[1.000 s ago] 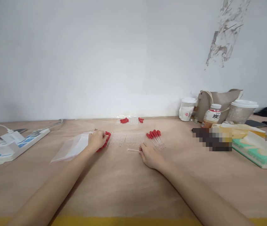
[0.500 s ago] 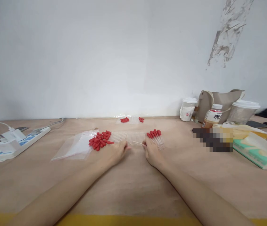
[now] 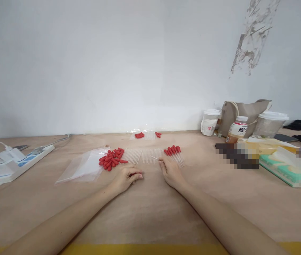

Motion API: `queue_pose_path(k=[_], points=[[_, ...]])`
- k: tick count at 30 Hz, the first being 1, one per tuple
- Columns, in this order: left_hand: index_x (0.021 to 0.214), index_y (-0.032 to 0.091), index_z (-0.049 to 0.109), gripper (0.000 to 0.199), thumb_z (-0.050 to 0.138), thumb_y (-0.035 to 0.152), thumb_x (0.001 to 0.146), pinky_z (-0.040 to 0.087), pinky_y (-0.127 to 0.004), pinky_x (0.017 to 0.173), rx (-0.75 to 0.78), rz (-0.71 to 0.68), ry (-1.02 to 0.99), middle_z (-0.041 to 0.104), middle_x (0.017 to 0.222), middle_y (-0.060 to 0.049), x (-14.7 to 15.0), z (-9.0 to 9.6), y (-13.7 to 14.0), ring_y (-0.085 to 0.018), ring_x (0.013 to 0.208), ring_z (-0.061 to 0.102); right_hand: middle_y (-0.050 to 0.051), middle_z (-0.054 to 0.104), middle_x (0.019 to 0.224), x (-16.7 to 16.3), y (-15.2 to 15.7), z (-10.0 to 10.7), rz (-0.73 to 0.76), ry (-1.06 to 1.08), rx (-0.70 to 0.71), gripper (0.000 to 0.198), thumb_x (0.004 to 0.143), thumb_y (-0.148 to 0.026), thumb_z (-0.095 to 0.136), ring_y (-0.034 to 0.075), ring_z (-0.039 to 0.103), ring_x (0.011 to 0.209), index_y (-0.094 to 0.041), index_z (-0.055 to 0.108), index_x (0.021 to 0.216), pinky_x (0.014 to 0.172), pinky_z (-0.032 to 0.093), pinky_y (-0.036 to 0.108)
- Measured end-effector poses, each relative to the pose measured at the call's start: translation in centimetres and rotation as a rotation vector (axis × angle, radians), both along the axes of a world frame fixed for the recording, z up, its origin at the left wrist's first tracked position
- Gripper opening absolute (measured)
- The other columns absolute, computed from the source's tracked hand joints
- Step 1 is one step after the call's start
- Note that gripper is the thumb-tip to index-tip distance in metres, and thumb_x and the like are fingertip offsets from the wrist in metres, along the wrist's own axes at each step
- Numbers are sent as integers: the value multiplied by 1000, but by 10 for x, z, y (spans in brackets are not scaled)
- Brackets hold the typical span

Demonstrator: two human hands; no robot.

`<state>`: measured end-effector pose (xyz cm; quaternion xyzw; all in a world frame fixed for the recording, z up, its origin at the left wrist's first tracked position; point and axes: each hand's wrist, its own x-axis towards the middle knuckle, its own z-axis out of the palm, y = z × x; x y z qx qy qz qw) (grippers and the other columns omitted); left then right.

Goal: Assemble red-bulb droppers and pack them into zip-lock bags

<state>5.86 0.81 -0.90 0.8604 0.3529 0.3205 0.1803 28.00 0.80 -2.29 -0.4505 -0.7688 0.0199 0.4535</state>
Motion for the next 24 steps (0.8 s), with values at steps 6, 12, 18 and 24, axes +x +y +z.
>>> queue_pose_path(k=[6,12,18,24], points=[[108,19,53,26,42,19,85,43,-25,75,-11,2,-59,59,89,-3,-2,3,-1,-14,80,56,5,59,82,-3,-8,5,-7,-104,-28,20,86,-25,33,17,53,76,-20,52,86,67,36,31],[100,19,56,22,39,19,86,42,-28,80,52,20,-72,56,92,-5,-3,4,-2,-16,87,54,2,62,84,-9,-15,7,26,-238,-17,20,87,-23,32,15,53,78,-21,52,88,72,30,31],[93,18,59,21,40,19,85,43,-26,73,70,54,-107,59,85,-3,3,4,1,-15,79,55,1,63,85,-13,-14,6,46,-231,-35,21,88,-23,31,13,54,76,-21,52,88,74,29,30],[93,15,58,22,38,20,86,45,-24,63,-26,36,-178,58,78,-3,6,1,4,-12,65,56,2,63,85,-15,-15,8,51,-236,-41,22,87,-23,32,14,55,76,-20,53,88,74,30,30]])
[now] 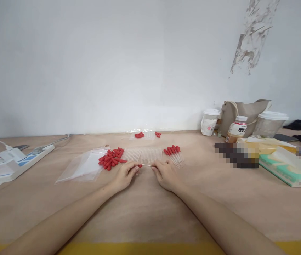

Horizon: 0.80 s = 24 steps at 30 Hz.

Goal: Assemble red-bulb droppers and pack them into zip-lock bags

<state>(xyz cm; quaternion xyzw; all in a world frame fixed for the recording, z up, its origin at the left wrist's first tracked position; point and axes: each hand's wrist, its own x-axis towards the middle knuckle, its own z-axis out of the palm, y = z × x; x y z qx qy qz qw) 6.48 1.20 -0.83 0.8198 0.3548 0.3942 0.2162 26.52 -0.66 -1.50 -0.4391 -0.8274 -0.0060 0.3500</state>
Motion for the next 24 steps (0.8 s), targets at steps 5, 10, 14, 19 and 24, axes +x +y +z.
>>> queue_pose_path(k=[5,10,14,19,24], points=[[91,16,60,17,47,25,82,43,-23,64,15,23,20,59,77,-2,0,2,-2,-13,69,55,1,64,82,1,-3,2,34,-4,-7,21,87,-23,34,13,56,72,-20,55,86,73,31,30],[84,16,61,17,48,27,82,40,-21,60,17,14,48,58,70,0,0,3,-6,-12,63,52,2,64,81,4,0,3,113,59,-38,21,85,-25,38,13,56,73,-21,59,84,72,35,29],[82,16,62,17,47,25,83,40,-21,62,26,-17,78,57,73,-1,0,2,-8,-12,67,53,2,63,75,9,4,3,198,77,-105,24,85,-28,40,13,55,69,-19,63,82,68,36,27],[84,17,62,19,46,25,84,41,-23,66,12,-46,168,59,77,-3,-1,2,-10,-14,73,54,1,63,74,12,4,2,179,11,-106,27,86,-31,40,13,54,67,-21,64,81,72,33,31],[83,18,63,20,46,28,84,40,-24,69,86,-53,251,59,77,-3,-1,2,-9,-15,76,54,1,63,76,13,-1,1,92,-118,12,26,86,-29,39,12,52,64,-25,65,85,71,28,32]])
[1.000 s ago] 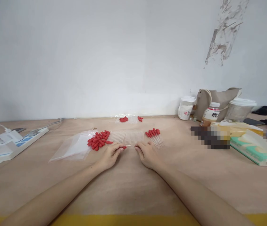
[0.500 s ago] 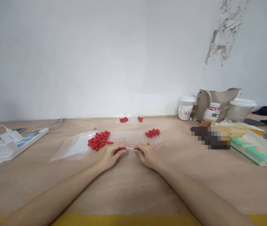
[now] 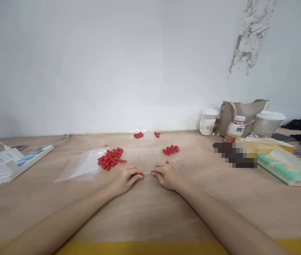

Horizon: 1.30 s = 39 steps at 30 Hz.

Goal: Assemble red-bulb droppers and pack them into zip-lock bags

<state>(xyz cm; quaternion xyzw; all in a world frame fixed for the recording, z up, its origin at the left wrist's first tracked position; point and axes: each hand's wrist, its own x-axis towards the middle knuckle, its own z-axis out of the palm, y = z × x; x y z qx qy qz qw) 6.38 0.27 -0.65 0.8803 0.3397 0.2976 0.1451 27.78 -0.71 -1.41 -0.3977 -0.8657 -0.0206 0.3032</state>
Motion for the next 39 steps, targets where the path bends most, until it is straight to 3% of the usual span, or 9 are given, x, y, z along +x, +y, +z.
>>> queue_pose_path(k=[6,23,27,31,35,39], points=[[82,17,62,22,45,30,84,39,-23,66,51,-10,41,57,75,-2,0,1,-2,-14,72,52,1,62,71,-3,-6,1,-22,-45,71,28,86,-28,37,11,49,61,-22,64,79,69,26,31],[83,17,59,24,38,27,87,39,-24,65,118,-89,144,55,75,-4,-1,8,-5,-15,71,50,-1,63,68,-17,-6,3,3,57,-100,25,85,-25,40,12,53,64,-20,60,72,70,31,29],[91,18,60,23,38,26,88,41,-25,70,157,-110,155,57,83,-5,-4,7,1,-15,76,52,1,62,72,-16,-8,9,14,-57,-30,25,86,-24,38,13,53,67,-19,60,76,70,31,30],[107,22,54,25,42,26,86,41,-27,78,181,-27,39,57,95,-5,-7,5,6,-16,87,52,4,62,77,-16,-14,18,-25,-181,87,22,83,-24,41,16,51,75,-19,61,77,71,29,32],[123,24,38,44,50,30,81,43,-29,76,115,133,-30,52,107,-6,-11,4,7,-18,91,51,4,63,73,-1,-3,19,-193,-41,49,19,79,-26,46,17,53,75,-20,63,72,72,31,32],[97,20,57,19,48,27,82,43,-28,73,78,96,55,56,92,-4,-13,2,9,-16,81,53,4,65,69,34,25,15,-590,328,-191,27,76,-38,45,17,56,65,-21,65,71,60,34,28]])
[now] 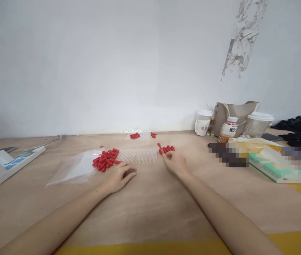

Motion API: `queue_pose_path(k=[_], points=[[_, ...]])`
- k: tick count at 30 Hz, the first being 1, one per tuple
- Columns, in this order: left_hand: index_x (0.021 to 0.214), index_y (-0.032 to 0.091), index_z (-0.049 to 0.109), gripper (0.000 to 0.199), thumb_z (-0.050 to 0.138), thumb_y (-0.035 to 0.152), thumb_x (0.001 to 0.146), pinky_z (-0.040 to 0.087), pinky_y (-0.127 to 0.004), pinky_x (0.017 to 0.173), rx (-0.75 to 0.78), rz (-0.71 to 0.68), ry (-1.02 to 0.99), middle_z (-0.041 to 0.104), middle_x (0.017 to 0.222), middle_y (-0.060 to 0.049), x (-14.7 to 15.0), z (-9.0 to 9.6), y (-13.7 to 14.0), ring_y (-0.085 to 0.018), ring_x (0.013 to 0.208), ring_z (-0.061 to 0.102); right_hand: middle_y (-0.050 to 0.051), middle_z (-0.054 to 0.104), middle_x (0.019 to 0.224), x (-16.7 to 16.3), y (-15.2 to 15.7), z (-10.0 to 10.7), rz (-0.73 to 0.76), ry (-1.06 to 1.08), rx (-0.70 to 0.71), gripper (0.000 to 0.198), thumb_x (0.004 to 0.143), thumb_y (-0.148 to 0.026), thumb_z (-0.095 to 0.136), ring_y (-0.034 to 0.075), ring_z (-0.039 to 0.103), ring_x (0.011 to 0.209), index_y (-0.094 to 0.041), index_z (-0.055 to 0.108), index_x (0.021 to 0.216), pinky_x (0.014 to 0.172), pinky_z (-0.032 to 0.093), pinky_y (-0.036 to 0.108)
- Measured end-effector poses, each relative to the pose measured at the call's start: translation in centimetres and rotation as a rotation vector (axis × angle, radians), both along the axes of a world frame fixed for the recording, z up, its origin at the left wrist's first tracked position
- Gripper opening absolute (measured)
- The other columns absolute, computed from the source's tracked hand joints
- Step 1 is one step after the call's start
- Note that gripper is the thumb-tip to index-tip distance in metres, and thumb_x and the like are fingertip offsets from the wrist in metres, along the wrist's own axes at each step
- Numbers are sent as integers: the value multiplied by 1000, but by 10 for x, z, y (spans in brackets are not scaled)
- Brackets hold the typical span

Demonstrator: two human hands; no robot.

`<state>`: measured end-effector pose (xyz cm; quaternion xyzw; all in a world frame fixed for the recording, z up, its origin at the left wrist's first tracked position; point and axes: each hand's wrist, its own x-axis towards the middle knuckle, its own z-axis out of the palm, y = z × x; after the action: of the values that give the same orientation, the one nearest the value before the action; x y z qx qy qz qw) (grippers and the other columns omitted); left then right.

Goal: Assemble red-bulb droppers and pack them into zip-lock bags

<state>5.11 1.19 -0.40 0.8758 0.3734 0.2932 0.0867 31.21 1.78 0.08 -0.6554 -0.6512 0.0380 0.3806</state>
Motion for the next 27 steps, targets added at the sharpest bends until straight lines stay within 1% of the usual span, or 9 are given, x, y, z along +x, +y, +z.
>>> queue_pose_path(k=[1,3,5,7,11,16,21,27], points=[[90,19,59,16,47,26,83,42,-27,73,5,-20,22,56,88,-3,0,0,1,-16,81,52,4,65,68,9,6,-1,-92,55,-46,28,75,-41,47,18,57,65,-21,66,71,58,34,27],[86,19,59,15,45,24,83,41,-27,74,19,-37,38,57,85,-3,1,-1,1,-15,81,52,5,65,68,22,16,-3,-228,74,-99,29,71,-44,49,19,58,67,-21,67,72,58,34,27],[86,19,59,14,46,23,83,41,-27,73,33,-34,35,57,84,-2,2,-1,2,-15,80,52,5,66,69,29,21,-4,-296,42,-137,29,69,-45,50,20,58,70,-22,68,72,60,35,27],[86,19,59,14,46,23,83,41,-26,73,40,-33,31,57,84,-2,3,-2,2,-15,79,52,5,66,71,31,24,-6,-326,1,-165,29,68,-46,51,22,59,74,-23,68,74,63,35,28],[87,19,59,14,47,23,83,41,-27,74,46,-36,33,57,84,-2,2,-3,2,-15,80,52,6,66,79,30,28,-10,-348,-44,-184,30,68,-46,50,23,58,80,-23,68,76,69,36,31],[87,19,59,13,47,23,83,40,-27,75,55,-48,39,57,84,-2,2,-2,2,-15,81,52,4,66,79,30,30,-13,-358,-48,-159,29,70,-45,49,23,58,82,-24,65,81,74,34,35],[87,19,59,13,47,22,82,40,-27,75,60,-50,31,58,85,-2,2,-2,2,-15,81,52,3,65,77,29,28,-13,-314,-59,-137,27,72,-43,47,22,57,80,-25,65,81,73,32,35],[87,20,59,14,47,23,83,41,-27,74,61,-48,34,58,84,-2,2,-2,2,-15,81,53,3,63,78,30,26,-16,-314,-40,-92,24,70,-41,49,22,56,80,-24,64,78,73,33,35]])
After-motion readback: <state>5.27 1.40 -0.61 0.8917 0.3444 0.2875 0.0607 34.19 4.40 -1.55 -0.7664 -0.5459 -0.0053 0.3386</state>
